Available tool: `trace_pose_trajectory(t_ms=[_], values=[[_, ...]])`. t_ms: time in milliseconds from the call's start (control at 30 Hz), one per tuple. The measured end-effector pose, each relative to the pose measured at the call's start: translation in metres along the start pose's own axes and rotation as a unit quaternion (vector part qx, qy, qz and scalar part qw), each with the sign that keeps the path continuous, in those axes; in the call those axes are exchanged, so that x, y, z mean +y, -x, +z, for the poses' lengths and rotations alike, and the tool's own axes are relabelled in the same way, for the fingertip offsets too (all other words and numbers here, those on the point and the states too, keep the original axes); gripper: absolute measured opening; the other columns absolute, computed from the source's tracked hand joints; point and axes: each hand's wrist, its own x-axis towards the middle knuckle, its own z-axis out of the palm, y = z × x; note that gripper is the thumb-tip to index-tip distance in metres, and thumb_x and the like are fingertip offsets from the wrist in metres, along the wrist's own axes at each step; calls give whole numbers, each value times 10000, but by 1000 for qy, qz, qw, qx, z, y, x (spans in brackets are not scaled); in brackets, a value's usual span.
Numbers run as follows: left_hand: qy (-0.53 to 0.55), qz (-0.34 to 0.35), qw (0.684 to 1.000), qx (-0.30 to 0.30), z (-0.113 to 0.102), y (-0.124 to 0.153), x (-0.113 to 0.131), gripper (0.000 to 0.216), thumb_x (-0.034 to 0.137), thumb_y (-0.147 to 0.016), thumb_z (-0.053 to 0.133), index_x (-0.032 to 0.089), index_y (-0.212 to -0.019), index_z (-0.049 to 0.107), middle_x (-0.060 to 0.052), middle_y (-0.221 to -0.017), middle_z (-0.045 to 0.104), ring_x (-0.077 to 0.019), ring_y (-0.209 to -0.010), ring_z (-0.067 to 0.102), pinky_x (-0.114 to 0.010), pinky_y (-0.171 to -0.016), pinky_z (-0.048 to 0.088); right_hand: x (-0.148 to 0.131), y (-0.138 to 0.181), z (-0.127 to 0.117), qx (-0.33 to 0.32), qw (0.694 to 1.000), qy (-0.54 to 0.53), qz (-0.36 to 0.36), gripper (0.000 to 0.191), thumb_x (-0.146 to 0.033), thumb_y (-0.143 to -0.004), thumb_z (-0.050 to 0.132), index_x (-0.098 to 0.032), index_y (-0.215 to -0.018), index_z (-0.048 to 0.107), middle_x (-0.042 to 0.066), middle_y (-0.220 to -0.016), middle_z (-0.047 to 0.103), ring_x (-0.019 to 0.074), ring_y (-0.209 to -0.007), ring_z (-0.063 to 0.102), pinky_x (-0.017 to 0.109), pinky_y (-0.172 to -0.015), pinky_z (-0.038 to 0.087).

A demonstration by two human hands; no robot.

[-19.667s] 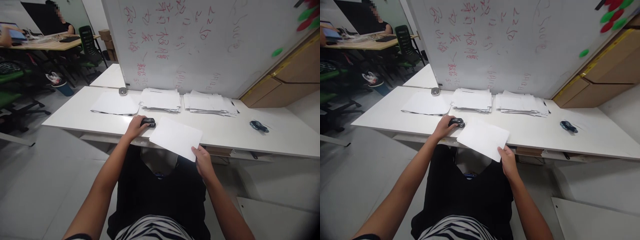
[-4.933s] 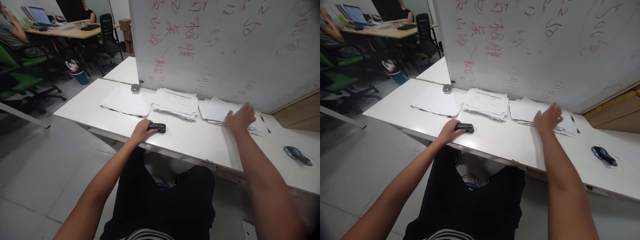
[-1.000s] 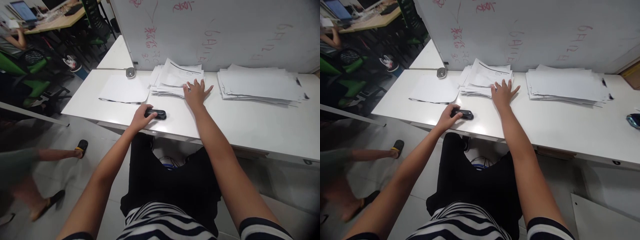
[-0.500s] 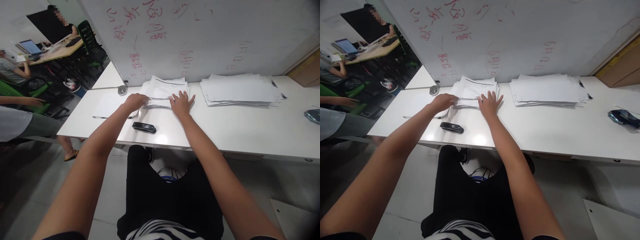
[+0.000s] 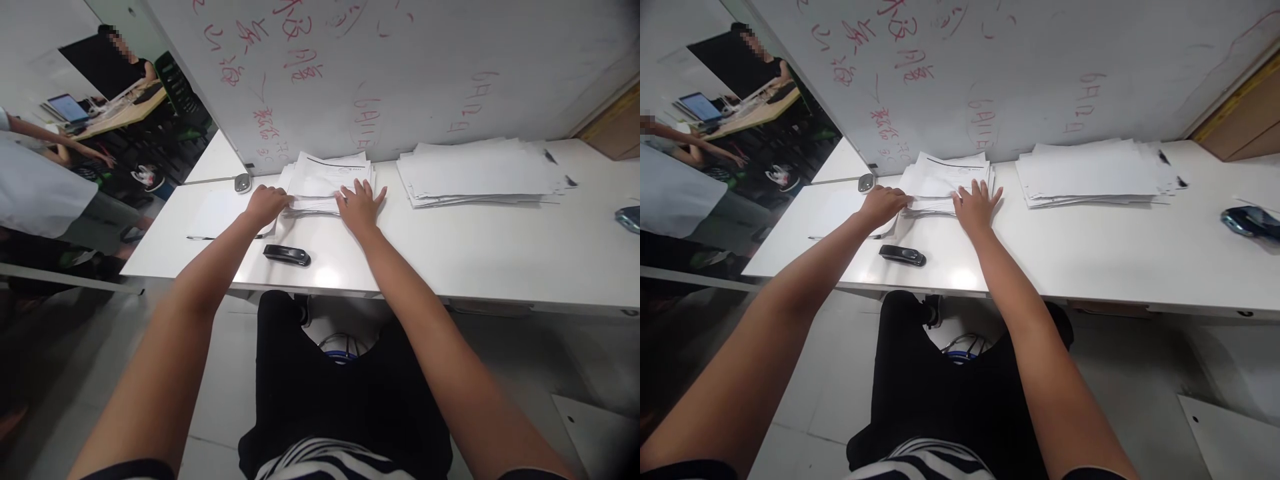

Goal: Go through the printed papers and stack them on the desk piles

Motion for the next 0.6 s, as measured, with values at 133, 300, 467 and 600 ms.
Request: trace_pose_trajectory(t_ms=[133, 300, 467, 600], values=[[0, 0, 1000, -20, -4, -2, -2, 361, 234, -948, 384, 250, -1120, 701, -109, -1085, 690, -279, -950, 632, -431, -834, 403, 0, -1, -1, -10, 1000, 8, 3, 467, -437, -999, 287, -256, -1267, 625, 123, -1480, 448, 332, -1414, 297, 726, -1090, 36], [37, -40, 997, -57, -7, -8, -5, 355, 312, -946, 409, 289, -1154, 696, -73, -1133, 680, -261, -981, 629, -402, -875, 410, 1, -1, 1, 1, 1000, -5, 1, 463, -442, -996, 302, -252, -1252, 637, 129, -1468, 463, 334, -1410, 308, 722, -1091, 36], [78, -46, 995, -30, -7, -8, -2, 346, 346, -941, 424, 260, -1110, 713, -67, -1154, 670, -244, -985, 623, -372, -865, 414, 2, -1, 3, 14, 1000, -12, -1, 454, -442, -994, 318, -247, -1235, 650, 131, -1454, 478, 335, -1400, 325, 717, -1094, 36], [103, -40, 993, 30, -4, -6, 5, 310, 295, -935, 441, 206, -1027, 724, -96, -1142, 665, -251, -1010, 598, -370, -849, 410, 2, -1, 0, 8, 1000, -10, -1, 459, -447, -996, 312, -245, -1241, 644, 133, -1457, 474, 335, -1404, 321, 720, -1095, 34]])
